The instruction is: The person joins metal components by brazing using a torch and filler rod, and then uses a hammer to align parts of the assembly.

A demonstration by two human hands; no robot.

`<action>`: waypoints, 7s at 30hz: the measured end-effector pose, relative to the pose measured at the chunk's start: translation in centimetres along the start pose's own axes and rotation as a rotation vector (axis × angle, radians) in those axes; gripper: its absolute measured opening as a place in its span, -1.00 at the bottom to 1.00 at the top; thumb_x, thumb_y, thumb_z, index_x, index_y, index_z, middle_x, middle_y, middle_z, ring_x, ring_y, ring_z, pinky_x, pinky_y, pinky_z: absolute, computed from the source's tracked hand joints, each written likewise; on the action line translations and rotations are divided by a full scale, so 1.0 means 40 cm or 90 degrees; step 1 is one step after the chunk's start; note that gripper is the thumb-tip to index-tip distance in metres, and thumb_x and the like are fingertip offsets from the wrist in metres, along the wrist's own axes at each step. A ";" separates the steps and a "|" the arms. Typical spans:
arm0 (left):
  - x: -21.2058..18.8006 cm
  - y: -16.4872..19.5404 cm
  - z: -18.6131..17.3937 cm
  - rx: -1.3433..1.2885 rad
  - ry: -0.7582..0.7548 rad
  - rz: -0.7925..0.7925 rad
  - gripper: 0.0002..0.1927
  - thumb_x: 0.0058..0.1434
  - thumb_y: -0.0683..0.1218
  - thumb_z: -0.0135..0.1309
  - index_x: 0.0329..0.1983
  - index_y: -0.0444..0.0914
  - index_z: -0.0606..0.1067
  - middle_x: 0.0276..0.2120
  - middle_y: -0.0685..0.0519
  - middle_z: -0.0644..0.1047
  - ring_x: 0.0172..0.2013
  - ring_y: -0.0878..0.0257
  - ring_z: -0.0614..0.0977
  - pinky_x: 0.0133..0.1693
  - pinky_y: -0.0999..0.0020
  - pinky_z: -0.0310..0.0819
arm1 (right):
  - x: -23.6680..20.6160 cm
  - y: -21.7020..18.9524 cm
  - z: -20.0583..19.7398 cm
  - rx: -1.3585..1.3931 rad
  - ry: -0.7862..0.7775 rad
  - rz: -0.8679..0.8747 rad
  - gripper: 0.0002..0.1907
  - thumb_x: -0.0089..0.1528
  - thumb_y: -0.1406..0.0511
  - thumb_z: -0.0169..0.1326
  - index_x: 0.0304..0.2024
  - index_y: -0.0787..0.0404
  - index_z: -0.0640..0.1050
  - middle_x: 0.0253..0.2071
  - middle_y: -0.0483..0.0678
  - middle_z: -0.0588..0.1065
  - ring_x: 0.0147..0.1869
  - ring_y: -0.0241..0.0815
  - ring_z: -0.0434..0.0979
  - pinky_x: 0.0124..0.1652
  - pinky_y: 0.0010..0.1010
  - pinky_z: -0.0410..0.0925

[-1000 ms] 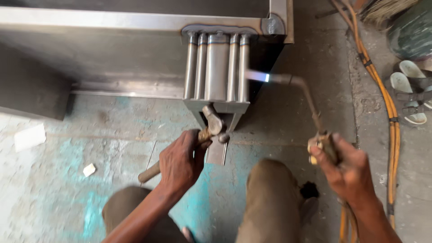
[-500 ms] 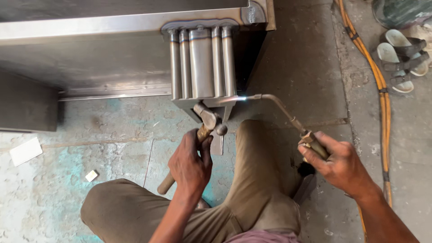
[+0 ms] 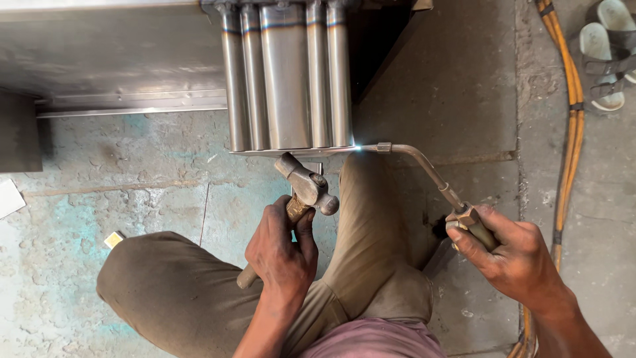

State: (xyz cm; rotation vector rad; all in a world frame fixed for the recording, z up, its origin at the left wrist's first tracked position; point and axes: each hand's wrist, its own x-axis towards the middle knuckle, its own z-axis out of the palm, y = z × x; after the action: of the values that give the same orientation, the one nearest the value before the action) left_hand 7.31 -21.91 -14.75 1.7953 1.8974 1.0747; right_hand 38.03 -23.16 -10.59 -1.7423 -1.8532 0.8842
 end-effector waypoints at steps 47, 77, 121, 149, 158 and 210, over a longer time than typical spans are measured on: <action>-0.002 -0.001 0.005 -0.006 -0.003 -0.026 -0.71 0.28 -0.14 0.20 0.01 -0.33 0.47 -0.45 -0.08 0.53 -0.50 0.05 0.60 -0.44 0.21 0.41 | 0.007 -0.003 -0.001 -0.035 -0.011 0.019 -0.69 0.12 0.29 0.28 -0.14 0.34 0.59 -0.42 -0.03 0.65 -0.44 -0.28 0.70 -0.48 -0.46 0.41; 0.002 -0.002 0.003 -0.012 -0.004 -0.031 -0.75 0.31 -0.11 0.20 -0.02 -0.31 0.48 -0.39 -0.13 0.58 -0.45 -0.01 0.63 -0.41 0.18 0.44 | 0.012 -0.011 0.011 -0.027 0.007 -0.025 -0.68 0.16 0.26 0.25 -0.14 0.37 0.58 -0.43 0.00 0.62 -0.41 -0.25 0.70 -0.51 -0.47 0.45; 0.030 -0.102 0.012 -0.154 -0.009 -0.019 -0.73 0.28 -0.03 0.24 -0.07 -0.24 0.48 -0.41 -0.04 0.56 -0.45 -0.03 0.59 -0.42 0.10 0.41 | 0.024 -0.122 0.143 -0.091 -0.050 0.160 -0.65 0.21 0.17 0.22 -0.02 0.19 0.61 -0.42 0.04 0.66 -0.41 -0.16 0.69 -0.39 -0.30 0.48; 0.047 -0.118 0.018 -0.269 -0.008 0.015 -0.68 0.27 -0.01 0.23 -0.01 -0.25 0.48 -0.31 -0.09 0.59 -0.35 -0.09 0.63 -0.34 0.04 0.47 | 0.010 -0.264 0.114 -0.315 -0.086 0.385 -0.65 0.30 0.05 0.18 0.03 0.06 0.60 -0.52 0.05 0.52 -0.57 -0.08 0.42 -0.53 -0.18 0.36; 0.051 -0.129 0.023 -0.254 -0.009 0.036 -0.65 0.28 0.00 0.23 0.00 -0.28 0.47 -0.27 -0.09 0.59 -0.33 -0.10 0.63 -0.34 0.05 0.47 | 0.113 -0.171 0.280 -0.173 0.022 0.021 -0.65 0.28 0.09 0.14 -0.16 0.27 0.57 -0.39 0.13 0.57 -0.33 0.06 0.63 -0.35 -0.21 0.42; 0.041 -0.090 0.024 -0.318 -0.011 -0.003 -0.63 0.26 -0.03 0.23 0.03 -0.30 0.47 -0.16 -0.10 0.61 -0.27 -0.09 0.65 -0.29 0.06 0.51 | 0.050 -0.467 0.026 -0.460 -0.003 0.062 -0.72 0.20 0.22 0.25 -0.36 0.31 0.50 -0.79 -0.02 0.34 -0.76 -0.21 0.37 -0.67 -0.23 0.18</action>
State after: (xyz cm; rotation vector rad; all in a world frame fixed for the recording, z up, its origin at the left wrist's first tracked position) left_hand 5.14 -19.81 -17.47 1.5045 1.4495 1.3765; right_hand 23.94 -21.32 1.72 -2.2415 -2.2783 0.2377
